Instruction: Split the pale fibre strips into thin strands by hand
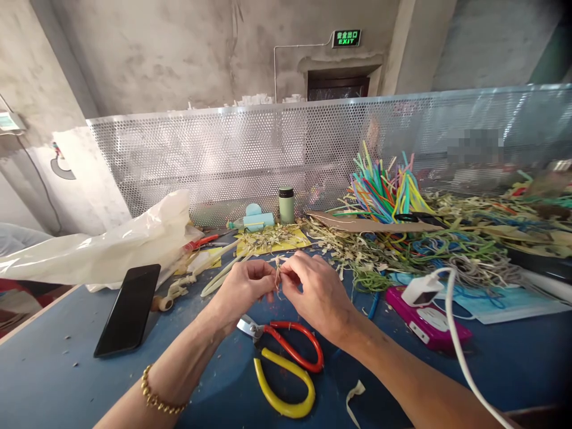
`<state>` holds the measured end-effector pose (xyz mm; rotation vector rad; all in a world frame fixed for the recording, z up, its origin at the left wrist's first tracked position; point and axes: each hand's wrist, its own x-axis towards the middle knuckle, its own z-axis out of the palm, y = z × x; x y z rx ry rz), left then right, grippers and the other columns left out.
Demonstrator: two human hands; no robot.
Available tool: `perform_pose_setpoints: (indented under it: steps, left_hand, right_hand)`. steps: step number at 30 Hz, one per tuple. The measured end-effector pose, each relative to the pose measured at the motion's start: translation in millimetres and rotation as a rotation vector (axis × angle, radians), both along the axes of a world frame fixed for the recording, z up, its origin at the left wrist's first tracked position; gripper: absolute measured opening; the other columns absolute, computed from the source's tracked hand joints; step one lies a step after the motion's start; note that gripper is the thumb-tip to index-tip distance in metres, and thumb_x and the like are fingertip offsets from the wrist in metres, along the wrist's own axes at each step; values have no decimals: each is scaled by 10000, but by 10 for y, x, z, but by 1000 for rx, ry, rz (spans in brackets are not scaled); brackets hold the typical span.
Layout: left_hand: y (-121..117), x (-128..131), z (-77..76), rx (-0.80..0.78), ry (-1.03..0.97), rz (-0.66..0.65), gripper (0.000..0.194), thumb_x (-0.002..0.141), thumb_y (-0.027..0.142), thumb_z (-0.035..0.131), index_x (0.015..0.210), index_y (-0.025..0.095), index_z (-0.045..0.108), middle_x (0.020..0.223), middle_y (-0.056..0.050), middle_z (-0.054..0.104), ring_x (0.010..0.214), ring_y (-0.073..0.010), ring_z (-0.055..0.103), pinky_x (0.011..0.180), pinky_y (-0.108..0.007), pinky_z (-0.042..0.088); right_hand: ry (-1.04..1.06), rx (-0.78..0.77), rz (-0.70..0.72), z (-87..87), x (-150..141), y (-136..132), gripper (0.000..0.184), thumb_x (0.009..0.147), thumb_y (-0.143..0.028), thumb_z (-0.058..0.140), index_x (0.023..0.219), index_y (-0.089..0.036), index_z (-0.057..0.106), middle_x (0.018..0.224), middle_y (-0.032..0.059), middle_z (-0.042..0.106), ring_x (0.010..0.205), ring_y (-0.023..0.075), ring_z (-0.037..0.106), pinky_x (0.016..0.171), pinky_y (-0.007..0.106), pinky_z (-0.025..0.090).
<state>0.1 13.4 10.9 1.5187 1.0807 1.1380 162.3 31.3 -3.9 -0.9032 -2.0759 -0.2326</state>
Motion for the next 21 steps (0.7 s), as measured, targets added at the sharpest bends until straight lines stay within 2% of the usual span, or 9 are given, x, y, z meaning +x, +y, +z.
perform_pose_setpoints:
  steps: [4,10,12,21]
  left_hand:
    - [-13,-6,14,-2,6,-21,95,707,212,630,673,128,658,598,-9,593,543,-100,506,551,-238,365]
    - [-11,-19,27,57,87,21,110,707,231,633,656,144,676,603,-9,620,550,-107,499,566,-249,386]
    - [-5,-21,15,91,124,49,105,704,210,609,640,149,667,579,6,606,539,-105,500,550,-242,379]
    - [-12,15,-27,194,313,173,119,698,176,538,582,173,566,506,23,542,511,-106,463,492,-234,329]
  right_hand:
    - [88,-117,49,10,17,5,122,830,-98,521,753,-190,546,770,30,628,698,158,548,707,303,392]
    - [235,-485,210,161,53,-49,111,833,-147,533,752,-190,595,702,10,661,635,133,581,606,248,435]
    - [243,-549,242,194,55,-62,117,837,-166,539,748,-187,611,687,4,662,616,123,571,583,237,432]
    - [192,-427,91,35,14,12,94,777,-131,562,714,-188,603,646,3,630,588,128,545,572,249,387]
